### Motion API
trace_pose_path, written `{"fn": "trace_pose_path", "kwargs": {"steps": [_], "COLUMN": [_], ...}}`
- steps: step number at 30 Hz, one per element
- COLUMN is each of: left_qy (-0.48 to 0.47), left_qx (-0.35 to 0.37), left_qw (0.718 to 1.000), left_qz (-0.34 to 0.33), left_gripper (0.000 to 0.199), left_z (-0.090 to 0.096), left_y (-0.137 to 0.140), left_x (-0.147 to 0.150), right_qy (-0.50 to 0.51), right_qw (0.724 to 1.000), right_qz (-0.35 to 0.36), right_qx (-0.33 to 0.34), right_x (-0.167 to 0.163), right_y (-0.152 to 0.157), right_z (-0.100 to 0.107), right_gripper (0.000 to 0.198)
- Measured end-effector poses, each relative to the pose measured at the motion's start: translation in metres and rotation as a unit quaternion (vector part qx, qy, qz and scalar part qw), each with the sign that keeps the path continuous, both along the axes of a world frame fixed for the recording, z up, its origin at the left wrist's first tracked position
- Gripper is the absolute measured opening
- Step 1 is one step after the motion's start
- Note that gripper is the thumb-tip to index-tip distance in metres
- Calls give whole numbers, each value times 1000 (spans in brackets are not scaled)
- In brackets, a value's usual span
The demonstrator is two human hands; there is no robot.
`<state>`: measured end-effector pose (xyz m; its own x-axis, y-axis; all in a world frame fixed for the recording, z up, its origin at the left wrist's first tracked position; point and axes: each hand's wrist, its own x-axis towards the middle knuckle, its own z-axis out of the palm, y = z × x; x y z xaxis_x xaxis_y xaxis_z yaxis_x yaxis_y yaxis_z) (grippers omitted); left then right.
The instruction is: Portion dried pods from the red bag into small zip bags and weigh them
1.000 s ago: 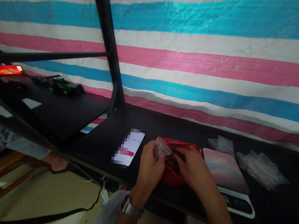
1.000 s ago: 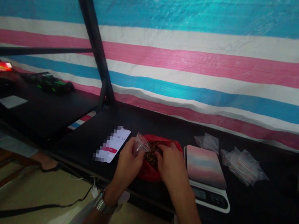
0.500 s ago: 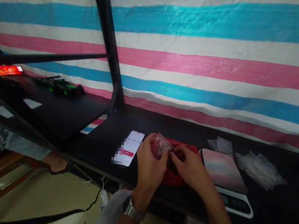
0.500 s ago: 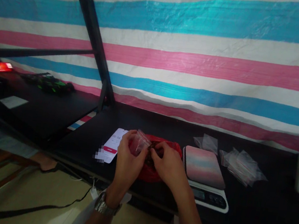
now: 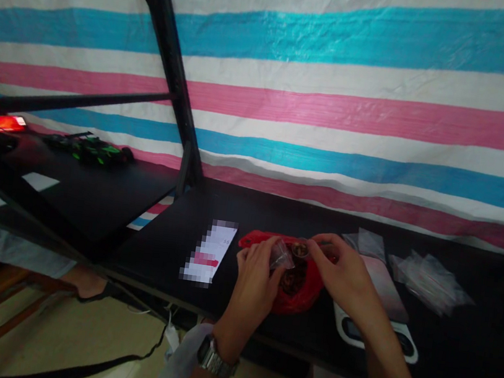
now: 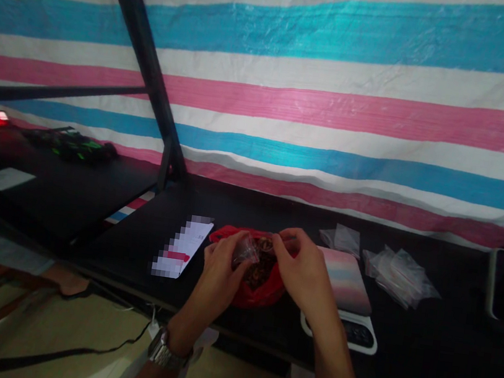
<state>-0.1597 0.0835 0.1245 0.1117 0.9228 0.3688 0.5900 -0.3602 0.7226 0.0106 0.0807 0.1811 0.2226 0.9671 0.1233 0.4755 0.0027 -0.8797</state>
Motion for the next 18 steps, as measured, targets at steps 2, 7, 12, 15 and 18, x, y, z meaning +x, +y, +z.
{"fn": "trace_pose_path", "kwargs": {"steps": [2, 7, 12, 15, 18], "left_qy": [7, 16, -26, -72, -108], "left_qx": [3, 5, 0, -22, -44], "left_qw": [1000, 1000, 999, 997, 993], "left_qz": [-5, -25, -23, -17, -2], "left_gripper": [51, 51, 49, 48, 44], "left_z": [0, 1, 1, 3, 6], "left_y": [-1, -2, -3, -4, -6], "left_x": [2, 4, 3, 3, 3], "right_qy": [-17, -107, -178, -176, -162], "right_qw": [999, 992, 974, 972, 971], "right_qz": [19, 31, 73, 87, 81], "right_qx": [19, 66, 118, 133, 159], "right_x": [-5, -19, -27, -30, -33], "right_y": [-3, -10, -14, -15, -18], "right_z": [1, 10, 16, 15, 14], "right_gripper": [17, 17, 26, 28, 30]}}
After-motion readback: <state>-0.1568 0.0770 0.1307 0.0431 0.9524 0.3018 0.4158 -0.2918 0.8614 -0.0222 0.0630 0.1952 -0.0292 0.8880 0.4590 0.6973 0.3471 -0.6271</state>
